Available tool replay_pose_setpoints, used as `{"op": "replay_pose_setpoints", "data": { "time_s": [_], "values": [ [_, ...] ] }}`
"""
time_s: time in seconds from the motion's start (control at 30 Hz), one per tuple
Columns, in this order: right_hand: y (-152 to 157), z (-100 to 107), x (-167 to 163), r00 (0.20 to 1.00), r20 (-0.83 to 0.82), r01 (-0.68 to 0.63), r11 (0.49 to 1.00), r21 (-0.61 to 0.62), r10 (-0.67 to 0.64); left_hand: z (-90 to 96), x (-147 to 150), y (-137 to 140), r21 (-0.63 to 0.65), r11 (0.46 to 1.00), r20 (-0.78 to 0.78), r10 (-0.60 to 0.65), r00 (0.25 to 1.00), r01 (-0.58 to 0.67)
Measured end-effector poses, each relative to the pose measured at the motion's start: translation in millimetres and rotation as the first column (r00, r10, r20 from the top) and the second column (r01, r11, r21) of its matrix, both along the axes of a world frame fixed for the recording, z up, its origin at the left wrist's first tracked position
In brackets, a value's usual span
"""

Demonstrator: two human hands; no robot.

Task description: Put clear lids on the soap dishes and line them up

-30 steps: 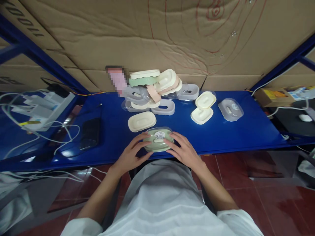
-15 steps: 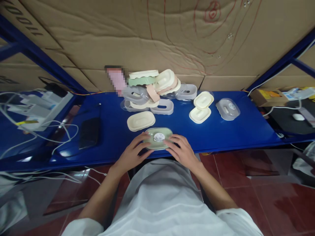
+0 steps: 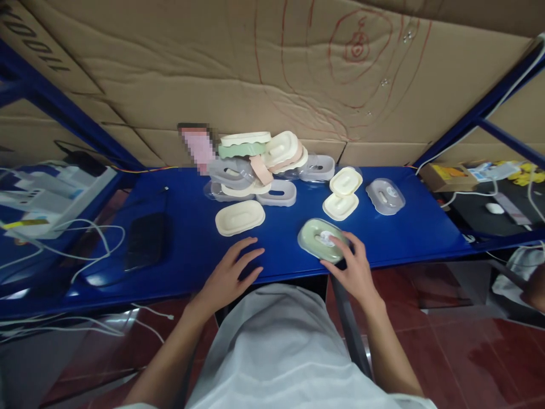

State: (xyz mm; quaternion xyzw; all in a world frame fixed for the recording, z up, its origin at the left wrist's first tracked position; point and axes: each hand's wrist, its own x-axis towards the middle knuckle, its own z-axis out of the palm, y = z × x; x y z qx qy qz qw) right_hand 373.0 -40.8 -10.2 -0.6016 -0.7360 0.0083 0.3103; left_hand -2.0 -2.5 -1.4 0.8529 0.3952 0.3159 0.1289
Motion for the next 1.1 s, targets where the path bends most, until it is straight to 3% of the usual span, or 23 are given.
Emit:
{"op": "replay_pose_setpoints", "data": {
  "time_s": [0.1,0.2,0.3,0.43,0.57,0.63,0.77,0.93,1.1],
  "values": [
    [-15,-5,27,0.969,0.013,0.245,0.968,0.060,-0.246,-2.5,1,0,-0.003,1.000,-0.043,0.005,0.999,-0.005],
    [-22,-6,56,0.867,0.016,0.494,0.864,0.097,-0.498,-3.5,2,1,-0.007,1.000,-0.056,0.015,0.998,-0.015],
    [-14,-4,82,0.794,0.047,0.598,0.793,0.116,-0.606,-3.6,4,2,0.022,0.998,-0.085,0.062,0.995,-0.060],
    [16,-1,94,0.783,0.105,0.603,0.790,0.108,-0.612,-6.0,3,7,0.081,0.966,-0.157,0.254,0.954,-0.244],
    [42,-1,76,0.774,0.124,0.604,0.783,0.152,-0.621,-13.7,-3,11,0.108,0.909,-0.204,0.416,0.886,-0.402],
    [48,-1,71,0.778,0.108,0.602,0.784,0.153,-0.619,-17.6,-6,12,0.118,0.911,-0.174,0.412,0.895,-0.396],
    [50,6,92,0.759,0.096,0.646,0.764,0.011,-0.643,-20.4,-8,12,0.123,0.924,-0.142,0.378,0.915,-0.363],
    [73,37,150,0.852,0.097,0.523,0.844,-0.118,-0.514,-18.9,-6,13,0.101,0.928,-0.147,0.372,0.917,-0.360],
    [153,65,188,0.834,0.158,0.548,0.757,-0.356,-0.529,-17.8,-4,12,0.104,0.923,-0.168,0.384,0.908,-0.371]
  ]
}}
